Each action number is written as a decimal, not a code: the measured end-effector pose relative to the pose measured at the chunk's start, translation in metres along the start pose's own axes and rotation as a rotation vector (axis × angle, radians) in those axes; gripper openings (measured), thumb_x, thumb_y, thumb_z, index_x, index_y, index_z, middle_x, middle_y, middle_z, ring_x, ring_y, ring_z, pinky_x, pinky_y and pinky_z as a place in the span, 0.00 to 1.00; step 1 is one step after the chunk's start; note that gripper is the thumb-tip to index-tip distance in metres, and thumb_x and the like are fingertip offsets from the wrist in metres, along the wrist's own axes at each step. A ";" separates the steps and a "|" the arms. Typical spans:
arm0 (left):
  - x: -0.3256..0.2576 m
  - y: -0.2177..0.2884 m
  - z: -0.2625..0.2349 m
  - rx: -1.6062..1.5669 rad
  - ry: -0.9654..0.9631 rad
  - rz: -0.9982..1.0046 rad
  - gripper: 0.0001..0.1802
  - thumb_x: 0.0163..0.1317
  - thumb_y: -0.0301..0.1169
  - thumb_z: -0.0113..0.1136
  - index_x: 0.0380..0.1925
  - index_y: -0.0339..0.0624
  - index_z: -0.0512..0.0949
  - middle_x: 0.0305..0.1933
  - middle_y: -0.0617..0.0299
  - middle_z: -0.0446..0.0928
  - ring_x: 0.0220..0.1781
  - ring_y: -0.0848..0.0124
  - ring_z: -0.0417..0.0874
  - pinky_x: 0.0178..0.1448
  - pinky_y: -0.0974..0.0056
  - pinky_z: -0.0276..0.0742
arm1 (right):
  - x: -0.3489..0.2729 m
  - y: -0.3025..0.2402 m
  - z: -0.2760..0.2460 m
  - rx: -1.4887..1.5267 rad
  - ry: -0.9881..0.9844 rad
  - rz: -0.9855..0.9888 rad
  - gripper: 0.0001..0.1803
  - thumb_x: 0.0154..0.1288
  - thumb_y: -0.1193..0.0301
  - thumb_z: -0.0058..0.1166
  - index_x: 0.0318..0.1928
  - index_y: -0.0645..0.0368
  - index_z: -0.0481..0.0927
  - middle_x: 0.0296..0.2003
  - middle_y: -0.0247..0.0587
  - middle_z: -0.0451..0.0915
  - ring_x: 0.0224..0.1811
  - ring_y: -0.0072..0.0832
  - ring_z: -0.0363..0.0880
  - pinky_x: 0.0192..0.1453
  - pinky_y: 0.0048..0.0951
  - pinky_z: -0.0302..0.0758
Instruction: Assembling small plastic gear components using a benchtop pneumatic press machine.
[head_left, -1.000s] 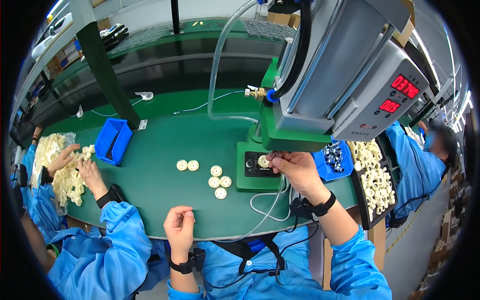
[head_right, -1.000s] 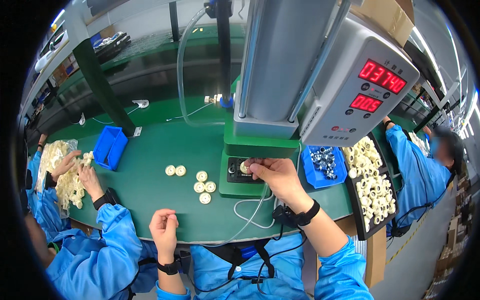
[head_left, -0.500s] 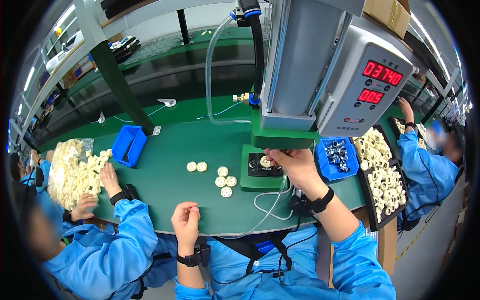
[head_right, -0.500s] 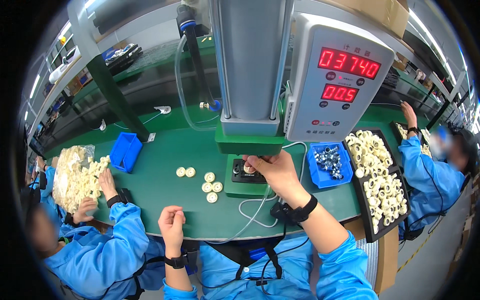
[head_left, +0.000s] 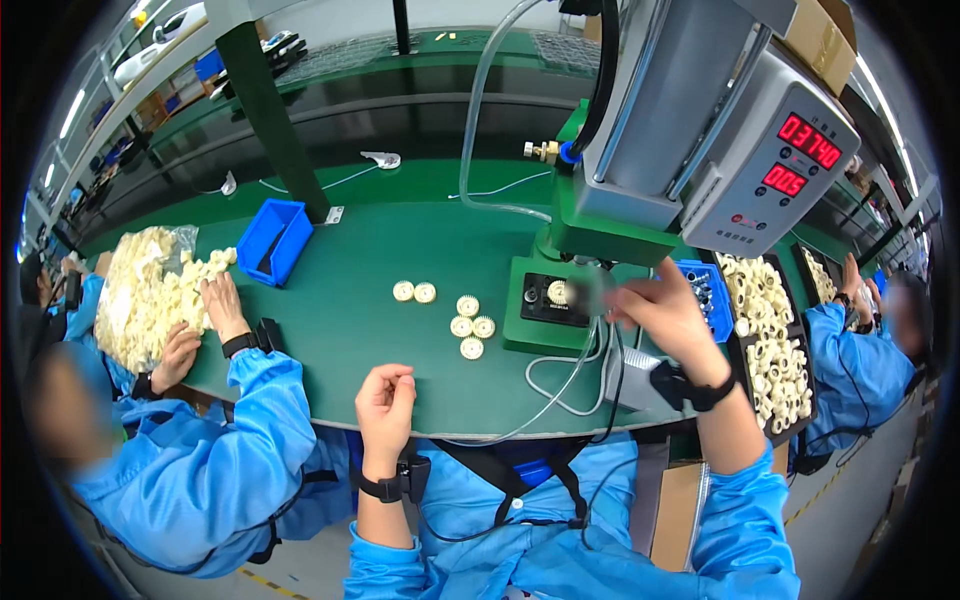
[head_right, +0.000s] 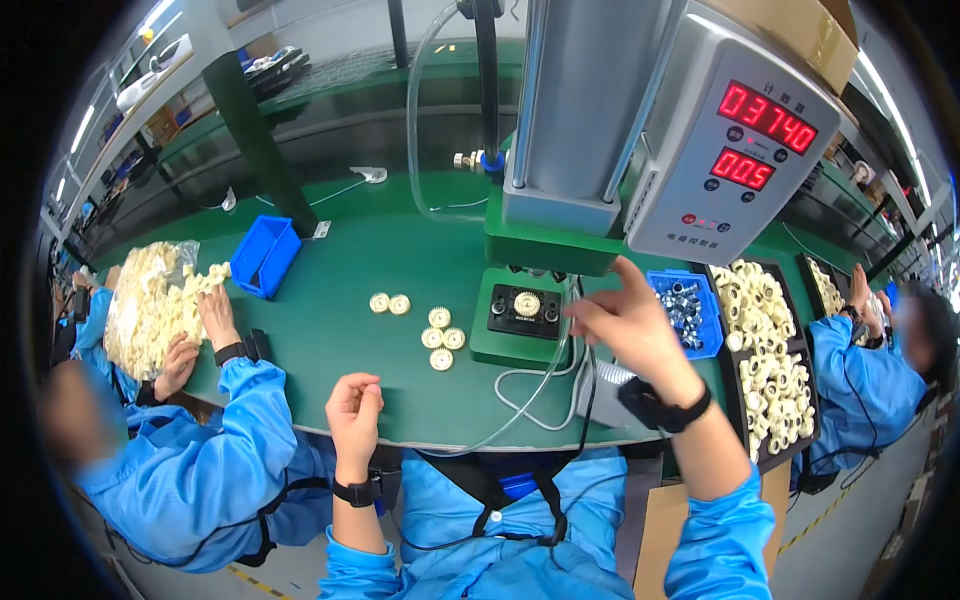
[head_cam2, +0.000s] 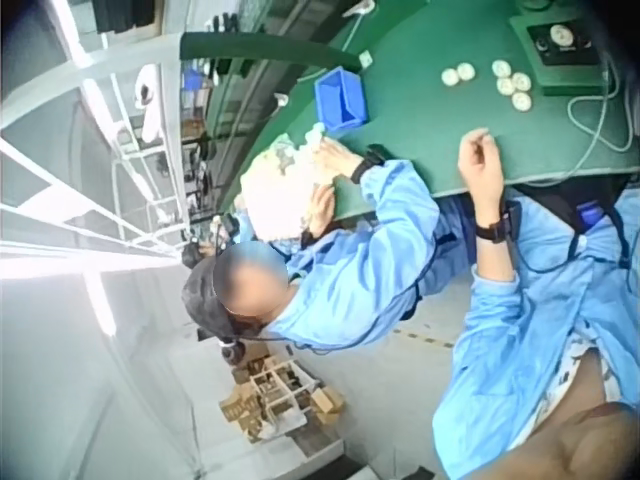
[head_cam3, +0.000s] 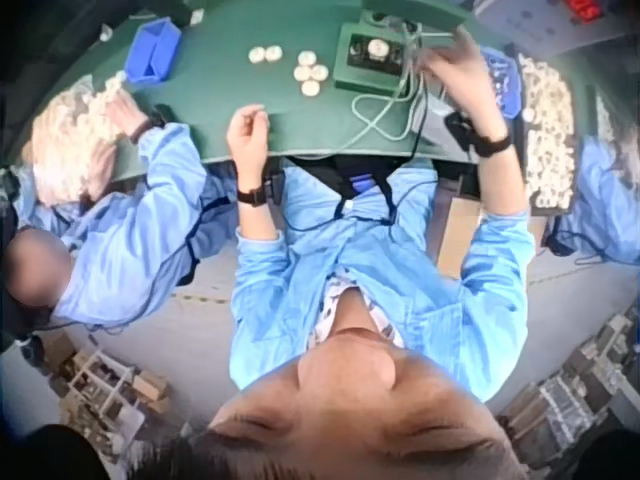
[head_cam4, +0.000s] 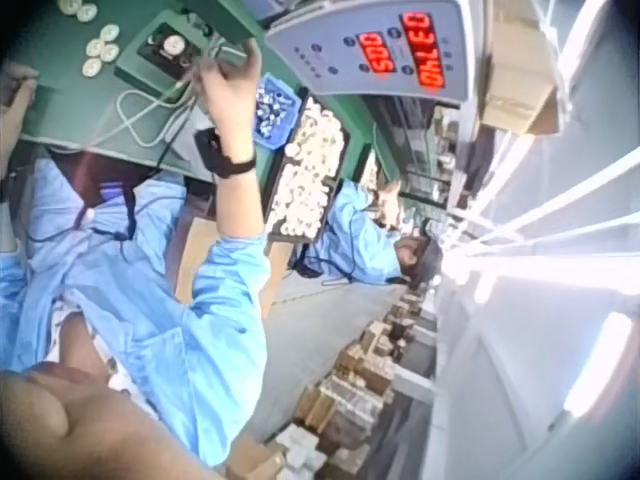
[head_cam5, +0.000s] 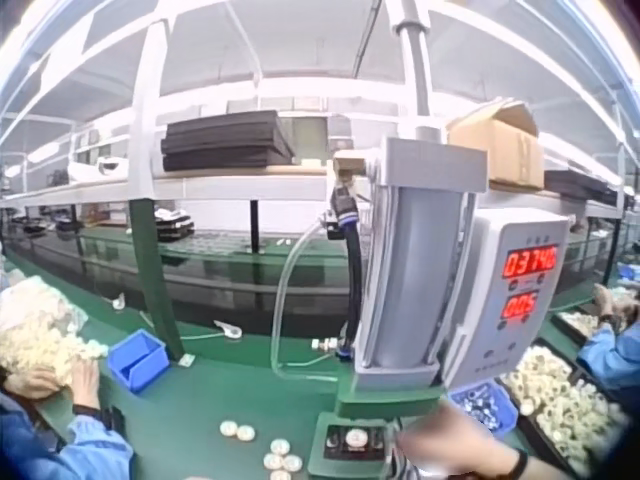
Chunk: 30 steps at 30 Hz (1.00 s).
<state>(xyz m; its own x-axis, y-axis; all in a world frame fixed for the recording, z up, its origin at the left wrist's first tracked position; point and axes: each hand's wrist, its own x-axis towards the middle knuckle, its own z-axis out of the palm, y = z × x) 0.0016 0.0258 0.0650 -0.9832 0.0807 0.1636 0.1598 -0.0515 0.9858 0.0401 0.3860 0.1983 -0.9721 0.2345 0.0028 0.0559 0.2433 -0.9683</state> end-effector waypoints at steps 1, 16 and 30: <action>0.001 0.000 0.000 0.001 0.003 0.013 0.05 0.70 0.21 0.56 0.43 0.35 0.78 0.29 0.69 0.75 0.29 0.82 0.72 0.34 0.75 0.67 | -0.013 -0.009 -0.018 -0.099 -0.004 0.062 0.34 0.68 0.72 0.59 0.69 0.72 0.61 0.36 0.45 0.87 0.34 0.24 0.84 0.37 0.24 0.79; 0.014 0.023 0.002 -0.050 -0.143 -0.040 0.05 0.71 0.21 0.56 0.44 0.35 0.78 0.31 0.68 0.75 0.32 0.81 0.74 0.38 0.74 0.70 | -0.154 0.035 -0.018 -0.662 0.179 -0.316 0.17 0.63 0.79 0.59 0.53 0.62 0.80 0.51 0.51 0.83 0.57 0.45 0.81 0.58 0.38 0.77; 0.021 -0.004 0.012 -0.109 -0.033 -0.011 0.05 0.70 0.20 0.57 0.44 0.34 0.79 0.32 0.66 0.78 0.31 0.80 0.76 0.36 0.74 0.72 | -0.119 0.086 0.002 -0.929 0.126 -0.291 0.26 0.62 0.84 0.49 0.63 0.61 0.74 0.68 0.49 0.72 0.74 0.47 0.66 0.72 0.50 0.63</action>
<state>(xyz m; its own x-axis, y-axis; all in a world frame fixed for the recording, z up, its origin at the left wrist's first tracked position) -0.0187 0.0397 0.0647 -0.9811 0.1149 0.1557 0.1366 -0.1586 0.9778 0.1598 0.3770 0.1146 -0.9480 0.1338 0.2889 0.0275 0.9384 -0.3443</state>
